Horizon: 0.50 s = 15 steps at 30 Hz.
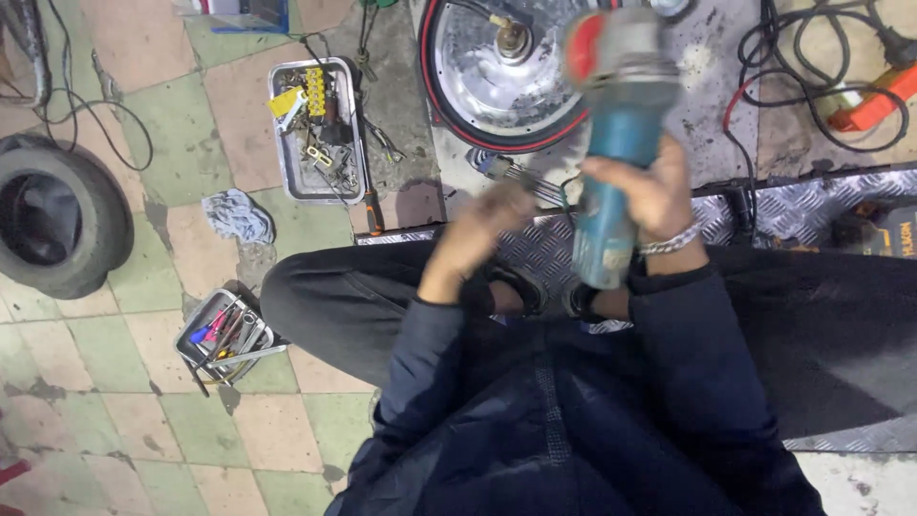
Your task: Using a handheld angle grinder to sand and polish the surface of a circular metal component, likely a wheel hub or motor part.
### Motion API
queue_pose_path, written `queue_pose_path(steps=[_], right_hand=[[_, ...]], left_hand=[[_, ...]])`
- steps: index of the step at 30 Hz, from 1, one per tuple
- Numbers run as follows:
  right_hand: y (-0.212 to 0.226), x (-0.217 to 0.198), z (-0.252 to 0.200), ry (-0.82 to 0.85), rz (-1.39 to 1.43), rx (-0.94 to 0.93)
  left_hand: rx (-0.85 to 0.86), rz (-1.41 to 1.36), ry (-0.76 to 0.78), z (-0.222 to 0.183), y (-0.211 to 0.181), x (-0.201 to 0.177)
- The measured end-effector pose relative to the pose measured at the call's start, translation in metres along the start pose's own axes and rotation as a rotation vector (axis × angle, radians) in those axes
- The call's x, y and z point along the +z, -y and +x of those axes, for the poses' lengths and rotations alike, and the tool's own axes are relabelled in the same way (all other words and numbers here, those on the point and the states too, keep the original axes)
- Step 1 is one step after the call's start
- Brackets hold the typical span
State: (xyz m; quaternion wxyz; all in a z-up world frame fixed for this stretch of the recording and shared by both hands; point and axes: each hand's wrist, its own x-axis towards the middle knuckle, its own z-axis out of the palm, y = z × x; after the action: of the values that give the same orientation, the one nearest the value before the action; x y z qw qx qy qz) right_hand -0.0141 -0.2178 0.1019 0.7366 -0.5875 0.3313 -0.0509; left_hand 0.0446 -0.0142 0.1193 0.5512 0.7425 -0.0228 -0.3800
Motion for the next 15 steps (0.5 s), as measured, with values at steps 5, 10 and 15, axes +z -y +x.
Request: queue_pose_path(steps=[5, 10, 15], right_hand=[[-0.044, -0.026, 0.032, -0.136, 0.301, -0.035], [-0.089, -0.025, 0.052, -0.209, 0.384, -0.082], [-0.085, 0.006, 0.051, -0.173, 0.524, -0.074]], left_hand=[[0.350, 0.229, -0.659, 0.141, 0.049, -0.102], [0.374, 0.662, -0.640, 0.262, 0.055, -0.144], [0.642, 0.853, -0.517, 0.280, 0.042, -0.138]])
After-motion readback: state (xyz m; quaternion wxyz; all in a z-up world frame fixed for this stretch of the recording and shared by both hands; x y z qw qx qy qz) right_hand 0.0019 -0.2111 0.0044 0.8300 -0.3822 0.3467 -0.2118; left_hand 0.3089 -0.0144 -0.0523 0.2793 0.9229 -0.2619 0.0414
